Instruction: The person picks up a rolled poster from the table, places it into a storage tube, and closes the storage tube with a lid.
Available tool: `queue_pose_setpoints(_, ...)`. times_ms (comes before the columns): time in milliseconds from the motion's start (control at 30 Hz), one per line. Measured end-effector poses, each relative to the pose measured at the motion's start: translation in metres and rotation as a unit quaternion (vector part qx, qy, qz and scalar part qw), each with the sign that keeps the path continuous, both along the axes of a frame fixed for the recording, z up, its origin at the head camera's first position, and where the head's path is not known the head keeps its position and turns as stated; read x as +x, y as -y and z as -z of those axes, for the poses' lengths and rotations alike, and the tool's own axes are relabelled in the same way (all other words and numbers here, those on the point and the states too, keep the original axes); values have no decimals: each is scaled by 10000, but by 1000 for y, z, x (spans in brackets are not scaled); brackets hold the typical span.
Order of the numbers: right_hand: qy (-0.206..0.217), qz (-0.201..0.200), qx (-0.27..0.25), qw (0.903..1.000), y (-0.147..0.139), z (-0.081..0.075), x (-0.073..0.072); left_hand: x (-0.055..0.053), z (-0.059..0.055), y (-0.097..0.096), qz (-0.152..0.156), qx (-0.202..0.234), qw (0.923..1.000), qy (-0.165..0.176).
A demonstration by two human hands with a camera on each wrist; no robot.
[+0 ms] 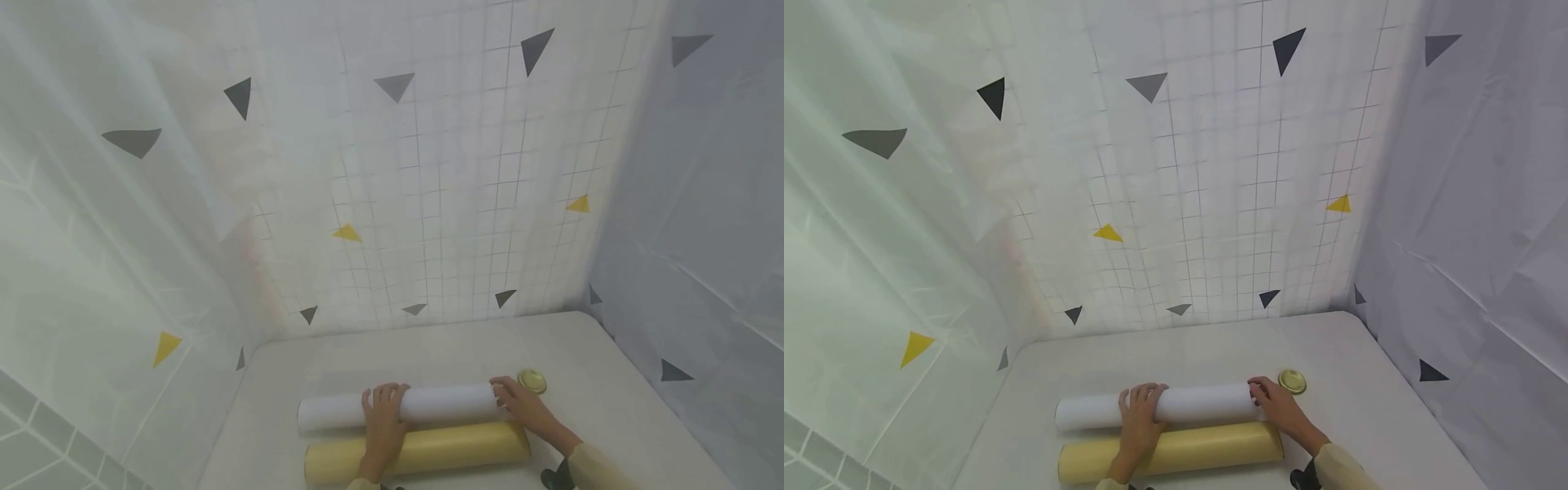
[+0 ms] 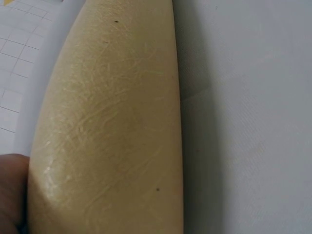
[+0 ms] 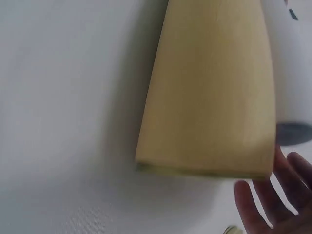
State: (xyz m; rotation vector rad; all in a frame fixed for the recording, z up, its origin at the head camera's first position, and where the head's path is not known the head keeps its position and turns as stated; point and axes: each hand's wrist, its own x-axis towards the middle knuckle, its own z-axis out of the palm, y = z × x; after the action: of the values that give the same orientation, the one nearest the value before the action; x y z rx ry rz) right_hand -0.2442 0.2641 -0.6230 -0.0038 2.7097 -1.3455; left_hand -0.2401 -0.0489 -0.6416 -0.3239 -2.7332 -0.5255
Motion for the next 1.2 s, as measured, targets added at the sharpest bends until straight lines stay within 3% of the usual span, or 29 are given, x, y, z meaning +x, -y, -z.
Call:
queue_pose_setpoints(100, -744, 155, 548, 9956, -10, 9, -2, 0, -1, 0, -13, 26, 9999, 104)
queue_pose_setpoints(233, -1606, 382, 1511, 9746, -24, 20, -1, 1, -1, 0, 5, -6, 10000, 33)
queue_pose_setpoints(333, -1295, 539, 1915, 9714, -30, 23, 1, 1, -1, 0, 0, 34, 10000, 68)
queue_pose_setpoints(400, -857, 554, 2026, 9739, -33, 25, 2, 1, -1, 0, -17, 60, 9999, 123)
queue_pose_setpoints(500, -187, 469, 2160, 9751, -36, 26, 3, 1, -1, 0, -46, 50, 9998, 198)
queue_pose_setpoints(600, 226, 365, 2316, 9719, -39, 30, 3, 1, -1, -1, -68, -15, 9998, 197)
queue_pose_setpoints(733, 195, 345, 2468, 9682, -45, 36, 3, 2, -1, -1, -56, -19, 9999, 120)
queue_pose_setpoints(933, 54, 424, 2126, 9762, -53, 36, 0, 4, -2, -2, 0, -64, 10000, -28)
queue_pose_setpoints(1200, -5, 480, 1971, 9792, -53, 32, 3, 1, 0, -1, -59, -6, 9999, 161)
